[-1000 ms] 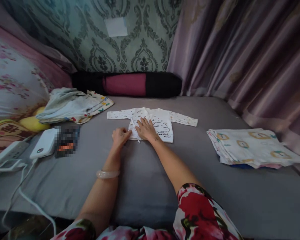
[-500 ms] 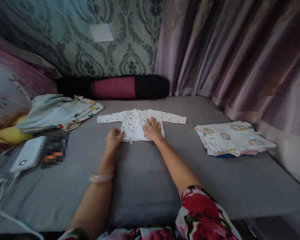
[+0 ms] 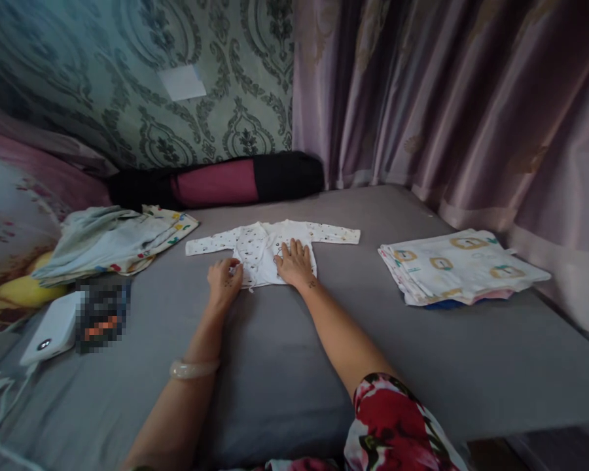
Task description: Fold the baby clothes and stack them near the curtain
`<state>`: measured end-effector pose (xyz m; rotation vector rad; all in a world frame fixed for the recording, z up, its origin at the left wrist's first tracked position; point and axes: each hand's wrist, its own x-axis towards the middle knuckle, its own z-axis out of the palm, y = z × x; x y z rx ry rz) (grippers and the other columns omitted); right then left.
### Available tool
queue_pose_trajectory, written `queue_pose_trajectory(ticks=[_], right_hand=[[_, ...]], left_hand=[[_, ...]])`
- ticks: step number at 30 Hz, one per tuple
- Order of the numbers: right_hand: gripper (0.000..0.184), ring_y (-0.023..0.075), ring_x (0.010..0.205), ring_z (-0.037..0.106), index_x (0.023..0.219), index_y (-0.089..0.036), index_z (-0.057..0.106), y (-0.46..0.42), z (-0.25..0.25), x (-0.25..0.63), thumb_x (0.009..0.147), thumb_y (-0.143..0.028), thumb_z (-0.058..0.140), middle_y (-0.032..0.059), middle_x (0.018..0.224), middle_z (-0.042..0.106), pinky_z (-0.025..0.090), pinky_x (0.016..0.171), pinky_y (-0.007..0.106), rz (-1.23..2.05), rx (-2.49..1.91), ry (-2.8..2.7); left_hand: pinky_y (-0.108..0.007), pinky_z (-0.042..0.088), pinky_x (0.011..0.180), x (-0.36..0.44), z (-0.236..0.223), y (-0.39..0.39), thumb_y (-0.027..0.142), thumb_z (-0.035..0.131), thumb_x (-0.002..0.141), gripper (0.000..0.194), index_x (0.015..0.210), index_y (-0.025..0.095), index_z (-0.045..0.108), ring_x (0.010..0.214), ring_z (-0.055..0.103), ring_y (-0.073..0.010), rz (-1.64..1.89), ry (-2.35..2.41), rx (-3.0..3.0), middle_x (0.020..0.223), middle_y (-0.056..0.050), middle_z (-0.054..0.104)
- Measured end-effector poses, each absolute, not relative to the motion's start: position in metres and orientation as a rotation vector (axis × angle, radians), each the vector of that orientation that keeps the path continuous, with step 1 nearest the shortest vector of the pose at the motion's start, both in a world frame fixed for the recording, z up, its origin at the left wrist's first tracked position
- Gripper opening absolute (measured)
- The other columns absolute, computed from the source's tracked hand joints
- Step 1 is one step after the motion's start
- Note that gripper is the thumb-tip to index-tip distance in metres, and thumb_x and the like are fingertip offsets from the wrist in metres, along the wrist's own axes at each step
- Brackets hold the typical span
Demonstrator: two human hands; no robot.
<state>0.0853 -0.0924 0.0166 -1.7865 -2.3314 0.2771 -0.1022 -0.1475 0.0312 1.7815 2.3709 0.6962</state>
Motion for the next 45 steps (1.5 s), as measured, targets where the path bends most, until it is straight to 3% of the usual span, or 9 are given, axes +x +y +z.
queue_pose_trajectory(ticks=[10,15,20,27,39,45], right_hand=[[0.06,0.0304,0.147,0.016,0.151,-0.015,0.034,-0.089,0.024,0.087,0.099,-0.046,0.03,0.0145,0.16,0.022,0.01,0.118,0.048,0.394,-1.825,-2.326],[0.049,0.0273,0.141,0.031,0.142,-0.016,0.048,-0.084,0.028,0.099,0.097,-0.034,0.038,0.0128,0.154,0.037,0.024,0.115,0.041,0.332,-1.72,-2.323],[0.039,0.0208,0.118,0.058,0.121,-0.02,0.063,-0.068,0.029,0.113,0.093,-0.018,0.036,0.0088,0.126,0.065,0.043,0.099,0.03,0.538,-1.683,-2.09],[0.039,0.016,0.094,0.07,0.116,-0.014,0.063,-0.047,0.025,0.132,0.092,-0.016,0.032,0.0109,0.113,0.071,0.054,0.083,0.029,0.981,-1.528,-1.233],[0.02,0.0154,0.072,0.071,0.091,-0.017,0.063,-0.039,0.013,0.143,0.09,-0.014,0.044,0.0063,0.082,0.073,0.06,0.069,0.03,1.11,-1.426,-0.71],[0.016,0.0095,0.054,0.064,0.079,-0.017,0.058,-0.04,0.014,0.149,0.087,-0.008,0.05,-0.0018,0.062,0.065,0.056,0.058,0.021,1.183,-1.294,-0.53]], left_hand=[[-0.042,0.038,0.094,-0.056,0.042,-0.119,0.028,0.05,0.09,0.023,0.108,0.024,0.063,0.116,0.052,-0.0296,0.543,2.105,2.081,0.118,-0.009,0.067],[-0.041,0.04,0.096,-0.031,0.04,-0.091,0.018,0.044,0.089,0.029,0.112,0.021,0.062,0.115,0.056,-0.0268,0.519,1.918,2.212,0.116,-0.009,0.067],[-0.033,0.044,0.095,-0.013,0.033,-0.053,0.007,0.04,0.084,0.037,0.111,0.017,0.062,0.107,0.061,-0.0206,0.576,1.72,2.281,0.11,-0.01,0.068],[-0.033,0.042,0.101,0.011,0.013,-0.012,0.007,0.042,0.083,0.039,0.117,0.013,0.06,0.114,0.058,-0.0211,0.69,1.563,2.345,0.118,-0.013,0.065],[-0.039,0.04,0.108,0.033,-0.003,0.011,0.023,0.047,0.091,0.033,0.12,0.016,0.06,0.121,0.054,-0.0226,0.851,1.449,2.374,0.127,-0.013,0.062],[-0.039,0.039,0.11,0.032,-0.013,0.014,0.027,0.051,0.091,0.031,0.117,0.016,0.063,0.122,0.055,-0.0232,0.899,1.478,2.404,0.126,-0.012,0.064]])
